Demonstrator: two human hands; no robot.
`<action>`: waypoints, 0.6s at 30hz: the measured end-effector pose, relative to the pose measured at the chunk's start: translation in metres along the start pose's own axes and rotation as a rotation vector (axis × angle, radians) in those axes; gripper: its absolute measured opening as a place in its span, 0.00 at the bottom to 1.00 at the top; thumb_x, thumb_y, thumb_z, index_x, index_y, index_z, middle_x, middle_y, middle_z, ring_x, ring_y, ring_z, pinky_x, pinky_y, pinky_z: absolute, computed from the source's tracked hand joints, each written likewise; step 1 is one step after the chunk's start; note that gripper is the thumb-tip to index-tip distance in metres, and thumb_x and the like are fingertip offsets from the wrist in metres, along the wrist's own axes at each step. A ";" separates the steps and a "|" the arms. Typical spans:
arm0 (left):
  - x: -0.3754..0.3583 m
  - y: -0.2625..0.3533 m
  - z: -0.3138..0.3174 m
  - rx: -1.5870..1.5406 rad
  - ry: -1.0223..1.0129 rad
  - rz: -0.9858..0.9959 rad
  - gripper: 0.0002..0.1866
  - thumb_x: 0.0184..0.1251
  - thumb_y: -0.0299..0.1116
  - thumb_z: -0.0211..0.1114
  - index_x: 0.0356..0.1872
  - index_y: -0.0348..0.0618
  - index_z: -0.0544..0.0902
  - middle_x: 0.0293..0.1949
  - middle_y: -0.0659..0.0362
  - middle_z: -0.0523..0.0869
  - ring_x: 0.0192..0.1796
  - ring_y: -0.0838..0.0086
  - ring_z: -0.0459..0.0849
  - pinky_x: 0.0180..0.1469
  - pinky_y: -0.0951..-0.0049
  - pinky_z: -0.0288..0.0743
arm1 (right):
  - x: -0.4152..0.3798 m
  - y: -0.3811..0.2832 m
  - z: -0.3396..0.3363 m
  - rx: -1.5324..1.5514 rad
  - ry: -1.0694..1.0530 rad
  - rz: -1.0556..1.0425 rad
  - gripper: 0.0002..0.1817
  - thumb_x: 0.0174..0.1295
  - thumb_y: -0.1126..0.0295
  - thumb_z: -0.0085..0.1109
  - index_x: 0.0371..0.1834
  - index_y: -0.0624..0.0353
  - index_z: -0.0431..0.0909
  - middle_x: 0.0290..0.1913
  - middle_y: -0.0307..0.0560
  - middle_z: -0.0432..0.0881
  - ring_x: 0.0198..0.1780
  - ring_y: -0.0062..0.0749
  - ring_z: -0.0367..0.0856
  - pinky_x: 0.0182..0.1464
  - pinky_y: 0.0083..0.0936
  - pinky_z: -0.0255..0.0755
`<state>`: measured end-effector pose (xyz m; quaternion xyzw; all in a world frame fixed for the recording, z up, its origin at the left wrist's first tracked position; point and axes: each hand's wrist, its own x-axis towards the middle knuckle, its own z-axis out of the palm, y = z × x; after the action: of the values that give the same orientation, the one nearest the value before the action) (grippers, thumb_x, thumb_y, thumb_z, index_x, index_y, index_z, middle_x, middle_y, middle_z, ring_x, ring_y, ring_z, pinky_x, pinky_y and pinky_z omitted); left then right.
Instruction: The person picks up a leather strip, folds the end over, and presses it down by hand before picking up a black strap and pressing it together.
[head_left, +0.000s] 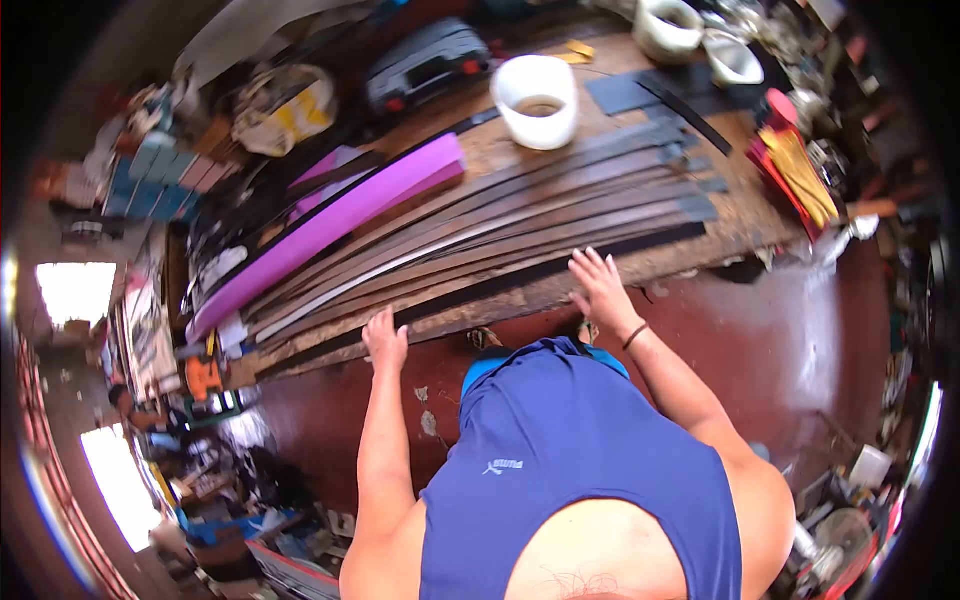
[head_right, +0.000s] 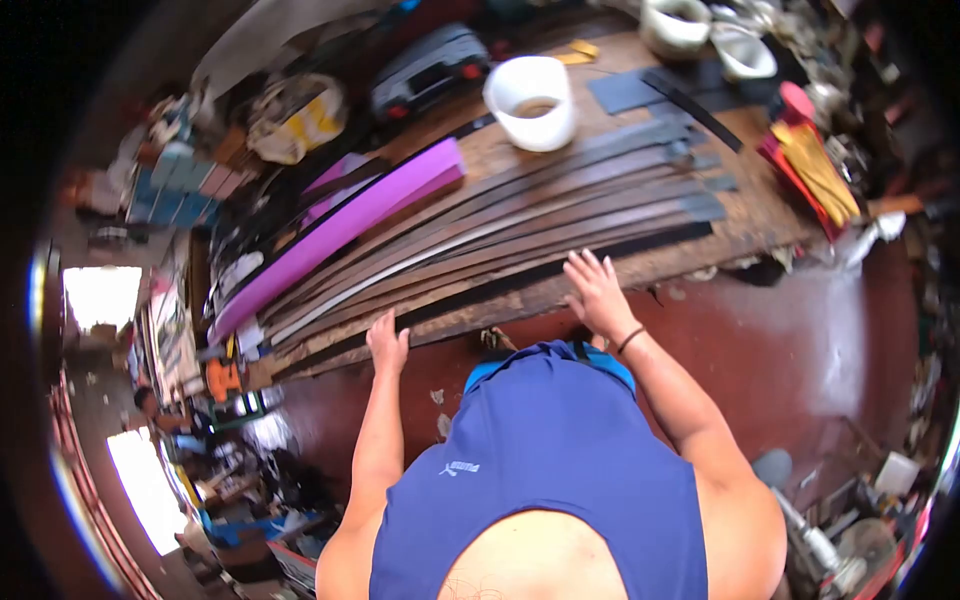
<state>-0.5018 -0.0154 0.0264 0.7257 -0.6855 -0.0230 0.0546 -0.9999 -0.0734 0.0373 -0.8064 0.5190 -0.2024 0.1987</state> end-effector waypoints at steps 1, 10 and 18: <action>0.004 -0.001 -0.004 -0.011 0.044 0.035 0.30 0.62 0.38 0.72 0.66 0.47 0.78 0.58 0.53 0.81 0.65 0.55 0.75 0.72 0.47 0.62 | 0.006 -0.014 0.013 0.036 -0.050 -0.032 0.35 0.61 0.65 0.68 0.73 0.58 0.71 0.79 0.54 0.66 0.82 0.54 0.57 0.80 0.61 0.51; 0.025 -0.040 -0.014 -0.251 0.048 0.392 0.22 0.58 0.39 0.74 0.51 0.46 0.79 0.51 0.55 0.79 0.58 0.57 0.77 0.64 0.52 0.65 | 0.055 -0.037 0.021 -0.194 -0.092 -0.077 0.24 0.53 0.68 0.72 0.55 0.51 0.80 0.53 0.45 0.78 0.61 0.47 0.74 0.65 0.47 0.66; 0.047 -0.107 -0.040 -0.319 -0.146 0.467 0.24 0.55 0.29 0.70 0.54 0.42 0.74 0.43 0.53 0.79 0.49 0.57 0.82 0.49 0.56 0.77 | 0.095 -0.090 -0.009 -0.087 -0.248 0.159 0.10 0.60 0.76 0.66 0.42 0.61 0.75 0.39 0.55 0.83 0.46 0.57 0.82 0.48 0.44 0.75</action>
<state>-0.3886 -0.0547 0.0561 0.5270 -0.8237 -0.1696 0.1224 -0.9001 -0.1272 0.1040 -0.7893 0.5611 -0.0620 0.2415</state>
